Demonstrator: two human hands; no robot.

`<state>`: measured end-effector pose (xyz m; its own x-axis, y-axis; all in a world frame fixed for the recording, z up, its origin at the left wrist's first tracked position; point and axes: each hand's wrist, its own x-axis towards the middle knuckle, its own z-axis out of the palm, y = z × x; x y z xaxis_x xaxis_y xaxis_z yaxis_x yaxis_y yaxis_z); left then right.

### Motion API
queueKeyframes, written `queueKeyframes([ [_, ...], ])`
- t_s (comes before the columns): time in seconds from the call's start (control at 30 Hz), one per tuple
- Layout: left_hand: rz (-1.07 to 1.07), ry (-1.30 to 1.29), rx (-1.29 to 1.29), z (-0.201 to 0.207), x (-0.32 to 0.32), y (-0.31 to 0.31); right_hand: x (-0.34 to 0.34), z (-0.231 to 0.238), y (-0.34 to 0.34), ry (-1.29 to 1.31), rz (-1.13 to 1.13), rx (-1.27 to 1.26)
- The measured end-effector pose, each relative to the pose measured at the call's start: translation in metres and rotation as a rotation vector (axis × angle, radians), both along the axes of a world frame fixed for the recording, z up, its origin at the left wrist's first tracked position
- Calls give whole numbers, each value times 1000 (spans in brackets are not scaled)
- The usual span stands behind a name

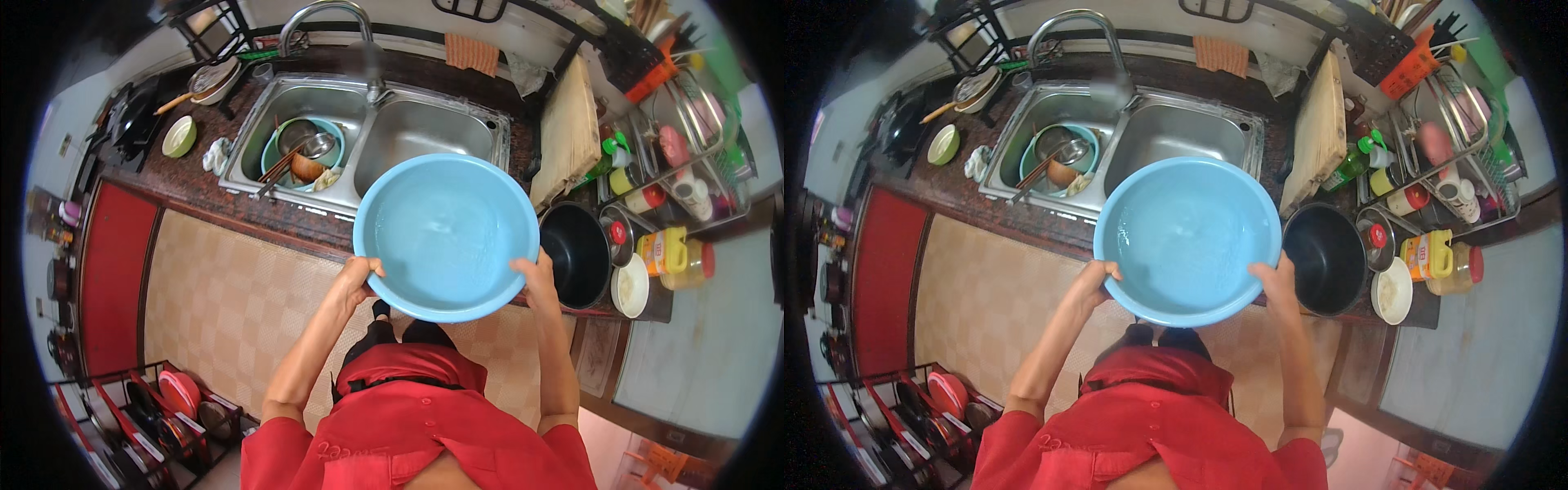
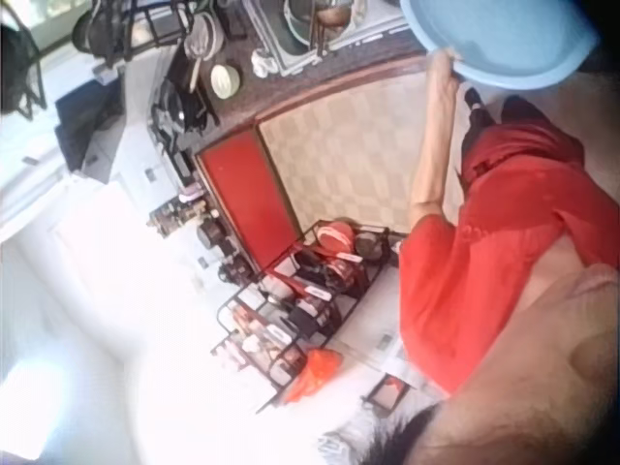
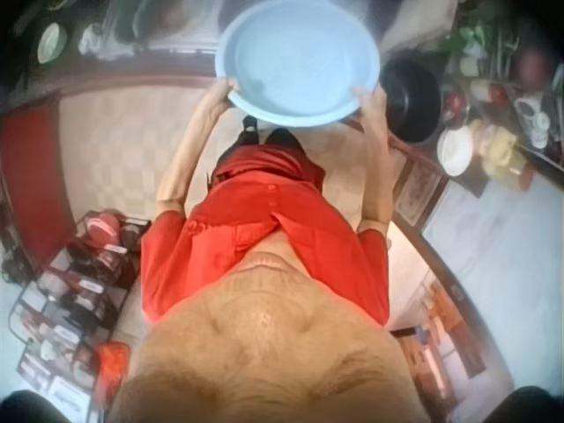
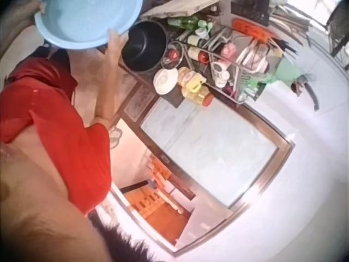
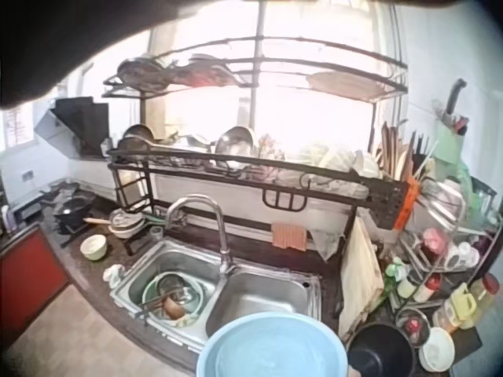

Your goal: The person washes a dark blue plastic container and a yellow plastic strainer in a light blue basin filled with water while seated. They use a cloth to scrub the items, then move to the kitchen sink to rinse the basin and a pink plastic lid under running water.

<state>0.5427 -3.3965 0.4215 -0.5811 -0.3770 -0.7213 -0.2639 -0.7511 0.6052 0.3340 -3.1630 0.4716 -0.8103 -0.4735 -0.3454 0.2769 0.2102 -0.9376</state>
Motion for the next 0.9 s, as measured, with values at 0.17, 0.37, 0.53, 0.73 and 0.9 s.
queueKeyframes([
  [0.17, -124, -1, 144, -27, -36, -47, -31, 9, -52, 72, -17, 123],
  [0.37, -71, 86, 348, -45, -79, -74, -86, 15, -103, 128, -2, 298],
  [0.53, -43, 105, 473, -52, -106, -77, -119, 8, -125, 143, 1, 295],
  [0.73, -59, 126, 597, -60, -120, -90, -144, 5, -153, 137, 22, 376],
  [0.9, -23, 68, 720, -59, -133, -98, -153, 7, -175, 221, 22, 477],
])
